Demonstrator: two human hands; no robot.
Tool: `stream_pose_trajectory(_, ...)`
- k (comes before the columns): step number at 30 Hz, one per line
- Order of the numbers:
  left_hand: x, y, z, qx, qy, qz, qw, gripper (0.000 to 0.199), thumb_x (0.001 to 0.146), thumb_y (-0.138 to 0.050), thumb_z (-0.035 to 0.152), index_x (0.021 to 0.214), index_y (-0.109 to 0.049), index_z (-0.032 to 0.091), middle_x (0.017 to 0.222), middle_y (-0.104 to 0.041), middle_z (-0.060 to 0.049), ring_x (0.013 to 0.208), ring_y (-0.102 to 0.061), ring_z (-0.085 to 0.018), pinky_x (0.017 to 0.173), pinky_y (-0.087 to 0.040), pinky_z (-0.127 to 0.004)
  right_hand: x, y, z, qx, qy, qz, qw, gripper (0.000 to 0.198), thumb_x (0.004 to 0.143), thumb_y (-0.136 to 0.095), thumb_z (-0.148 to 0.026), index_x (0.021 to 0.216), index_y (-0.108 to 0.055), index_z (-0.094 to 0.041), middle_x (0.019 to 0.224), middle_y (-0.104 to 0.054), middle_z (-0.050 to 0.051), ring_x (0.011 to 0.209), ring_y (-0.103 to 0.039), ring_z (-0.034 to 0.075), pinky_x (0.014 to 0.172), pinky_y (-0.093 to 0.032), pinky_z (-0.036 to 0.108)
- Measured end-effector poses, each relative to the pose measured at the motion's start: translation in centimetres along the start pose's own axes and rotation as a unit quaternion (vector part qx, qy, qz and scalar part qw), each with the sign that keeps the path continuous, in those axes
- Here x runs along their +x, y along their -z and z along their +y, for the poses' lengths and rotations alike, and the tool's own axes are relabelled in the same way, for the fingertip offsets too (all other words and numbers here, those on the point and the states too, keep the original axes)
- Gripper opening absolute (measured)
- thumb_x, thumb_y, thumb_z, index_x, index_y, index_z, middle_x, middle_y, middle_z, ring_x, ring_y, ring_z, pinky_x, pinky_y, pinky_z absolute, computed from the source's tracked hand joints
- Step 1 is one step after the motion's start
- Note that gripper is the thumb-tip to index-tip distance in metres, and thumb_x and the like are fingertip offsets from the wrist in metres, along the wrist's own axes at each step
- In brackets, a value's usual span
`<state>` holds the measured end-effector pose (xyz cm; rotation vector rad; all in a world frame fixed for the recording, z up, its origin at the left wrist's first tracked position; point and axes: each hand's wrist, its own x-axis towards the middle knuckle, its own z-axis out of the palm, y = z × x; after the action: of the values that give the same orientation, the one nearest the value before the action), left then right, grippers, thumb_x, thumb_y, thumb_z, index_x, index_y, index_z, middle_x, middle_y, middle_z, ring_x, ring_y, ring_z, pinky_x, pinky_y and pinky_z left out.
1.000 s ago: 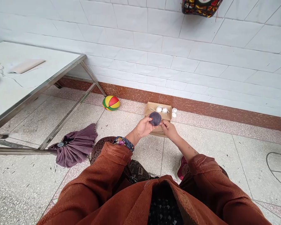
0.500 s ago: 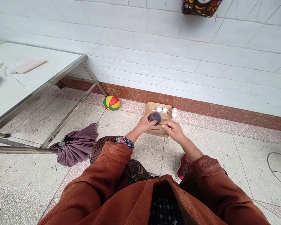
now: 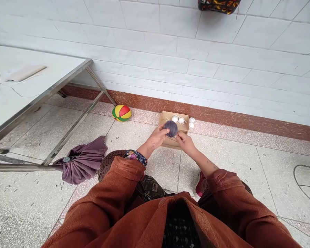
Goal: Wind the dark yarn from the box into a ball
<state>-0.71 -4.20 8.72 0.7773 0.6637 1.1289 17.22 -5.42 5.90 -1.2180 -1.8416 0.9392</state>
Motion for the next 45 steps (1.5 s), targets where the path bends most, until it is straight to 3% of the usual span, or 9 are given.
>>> stream_pose_trajectory(9,0.9,1.0,-0.7,0.152,-0.03,0.125,0.98,0.047,0.066,-0.077,0.026,0.11,-0.063,0.016,0.104,-0.067,-0.005,0.096,-0.061,-0.02,0.088,-0.047,-0.033,-2.1,0.9,-4.7,-0.026,0.164,-0.185,0.969,0.026,0.101,-0.045,-0.038,0.091,-0.064,-0.023,0.084,-0.066,0.004,0.078,-0.063,0.018,0.075,-0.049,0.031)
stream_pose_trajectory(12,0.6,0.7,-0.9,0.202,-0.015,0.089,0.975,0.053,0.065,-0.078,0.023,0.114,-0.061,0.018,0.107,-0.067,-0.006,0.1,-0.061,-0.021,0.092,-0.046,-0.036,-1.5,2.4,-5.7,-0.004,0.158,-0.12,0.98,0.026,0.1,-0.048,-0.041,0.091,-0.066,-0.024,0.084,-0.068,0.004,0.079,-0.064,0.019,0.075,-0.05,0.032)
stream_pose_trajectory(18,-0.6,-0.1,-0.9,0.164,0.053,-0.095,0.98,0.064,0.064,-0.082,0.023,0.124,-0.061,0.022,0.112,-0.066,-0.007,0.107,-0.06,-0.023,0.093,-0.044,-0.036,1.0,4.5,-3.3,0.026,0.06,0.085,0.994,0.029,0.096,-0.052,-0.046,0.085,-0.064,-0.022,0.084,-0.067,0.004,0.08,-0.06,0.02,0.076,-0.048,0.033)
stream_pose_trajectory(21,-0.9,-0.4,-0.8,0.084,0.053,-0.117,0.988,0.064,0.067,-0.082,0.027,0.128,-0.061,0.023,0.12,-0.064,-0.009,0.109,-0.06,-0.023,0.091,-0.045,-0.034,1.3,3.7,-1.2,0.028,-0.02,0.083,0.996,0.031,0.093,-0.051,-0.048,0.08,-0.061,-0.022,0.074,-0.061,0.001,0.071,-0.055,0.018,0.07,-0.046,0.031)
stream_pose_trajectory(24,-0.7,-0.5,-0.7,0.006,0.055,-0.09,0.994,0.059,0.067,-0.081,0.028,0.123,-0.063,0.02,0.12,-0.065,-0.01,0.106,-0.062,-0.023,0.09,-0.046,-0.034,0.7,1.9,0.1,0.042,-0.067,0.046,0.996,0.029,0.093,-0.048,-0.046,0.079,-0.058,-0.022,0.069,-0.058,0.0,0.068,-0.054,0.018,0.066,-0.046,0.029)
stream_pose_trajectory(32,0.8,0.6,0.1,-0.023,-0.031,0.046,0.998,0.041,0.068,-0.075,0.024,0.107,-0.063,0.019,0.104,-0.068,-0.004,0.097,-0.063,-0.017,0.092,-0.048,-0.034,-1.0,-0.1,-0.2,-0.058,0.035,-0.06,0.996,0.027,0.1,-0.043,-0.04,0.086,-0.059,-0.022,0.079,-0.063,0.002,0.074,-0.059,0.018,0.072,-0.047,0.029)
stream_pose_trajectory(38,0.9,1.2,0.1,0.101,-0.049,0.12,0.986,0.047,0.065,-0.075,0.021,0.11,-0.059,0.018,0.104,-0.067,-0.003,0.099,-0.061,-0.018,0.09,-0.045,-0.032,-1.8,0.6,-3.2,-0.079,0.18,-0.159,0.968,0.027,0.103,-0.041,-0.037,0.095,-0.062,-0.022,0.086,-0.065,0.005,0.08,-0.063,0.018,0.076,-0.05,0.03)
stream_pose_trajectory(41,0.6,1.1,-0.2,0.168,-0.027,0.083,0.982,0.051,0.063,-0.076,0.019,0.112,-0.061,0.017,0.105,-0.067,-0.004,0.1,-0.06,-0.018,0.094,-0.043,-0.033,-1.5,1.6,-4.2,-0.051,0.201,-0.12,0.971,0.025,0.102,-0.045,-0.037,0.096,-0.064,-0.023,0.086,-0.067,0.004,0.08,-0.064,0.018,0.076,-0.051,0.03)
stream_pose_trajectory(45,-0.1,0.6,-0.6,0.202,0.031,-0.017,0.979,0.051,0.063,-0.077,0.019,0.112,-0.064,0.017,0.104,-0.067,-0.005,0.099,-0.06,-0.02,0.096,-0.042,-0.036,0.2,3.4,-3.6,-0.023,0.154,0.023,0.987,0.024,0.1,-0.05,-0.039,0.092,-0.066,-0.023,0.088,-0.069,0.005,0.083,-0.064,0.019,0.078,-0.05,0.033)
